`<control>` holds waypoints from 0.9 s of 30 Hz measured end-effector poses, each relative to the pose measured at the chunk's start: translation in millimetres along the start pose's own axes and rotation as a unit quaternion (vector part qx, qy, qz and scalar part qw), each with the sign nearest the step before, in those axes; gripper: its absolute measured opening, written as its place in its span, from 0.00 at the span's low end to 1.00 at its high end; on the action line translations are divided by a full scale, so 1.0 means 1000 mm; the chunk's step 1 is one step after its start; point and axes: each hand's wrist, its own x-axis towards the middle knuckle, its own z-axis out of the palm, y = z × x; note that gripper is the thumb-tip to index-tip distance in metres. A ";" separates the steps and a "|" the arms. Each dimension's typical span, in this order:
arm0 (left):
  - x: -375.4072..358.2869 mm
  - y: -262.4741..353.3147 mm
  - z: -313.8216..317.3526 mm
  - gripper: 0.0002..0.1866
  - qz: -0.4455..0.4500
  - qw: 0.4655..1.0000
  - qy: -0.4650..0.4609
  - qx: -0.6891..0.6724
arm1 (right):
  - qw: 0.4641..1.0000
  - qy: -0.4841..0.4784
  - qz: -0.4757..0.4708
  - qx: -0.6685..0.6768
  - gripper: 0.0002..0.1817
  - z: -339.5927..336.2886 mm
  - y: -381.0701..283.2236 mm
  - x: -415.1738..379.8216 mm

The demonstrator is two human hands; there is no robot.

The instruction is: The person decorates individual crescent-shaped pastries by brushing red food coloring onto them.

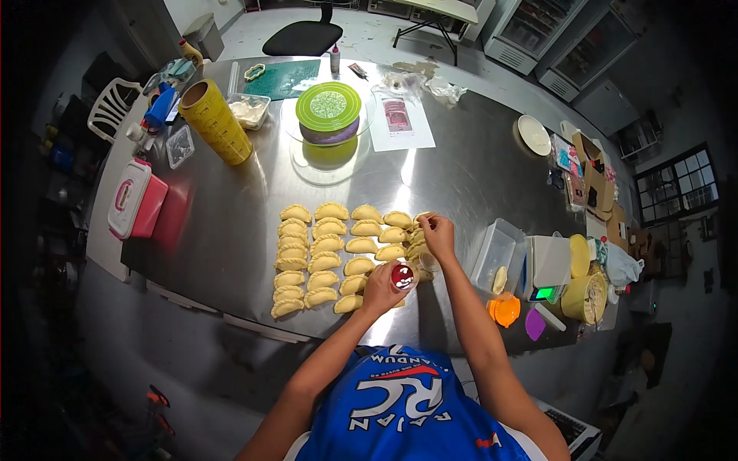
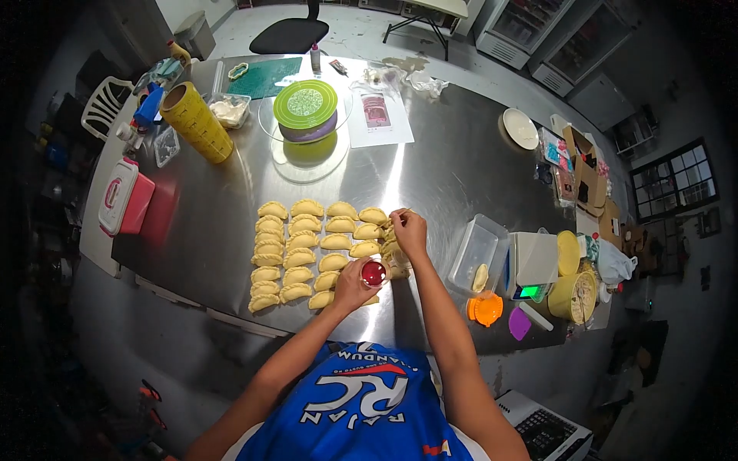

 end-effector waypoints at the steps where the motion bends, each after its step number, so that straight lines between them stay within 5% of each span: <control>1: 0.000 0.000 0.000 0.33 -0.001 1.000 0.000 -0.003 | 1.000 0.008 0.010 0.011 0.11 -0.008 -0.006 -0.003; 10: 0.014 0.006 0.000 0.34 0.006 1.000 0.005 -0.008 | 0.993 -0.055 -0.030 0.096 0.10 -0.061 -0.034 -0.057; 14: 0.021 0.012 0.001 0.34 0.005 1.000 0.000 -0.024 | 0.993 -0.107 -0.046 0.001 0.09 -0.064 -0.037 -0.071; 16: 0.022 0.013 0.002 0.34 0.007 1.000 -0.001 -0.025 | 0.985 -0.110 -0.128 -0.048 0.08 -0.058 -0.024 -0.072; 27: 0.031 0.011 0.006 0.34 -0.015 1.000 0.007 -0.014 | 0.967 -0.041 0.031 0.249 0.11 -0.058 0.006 -0.006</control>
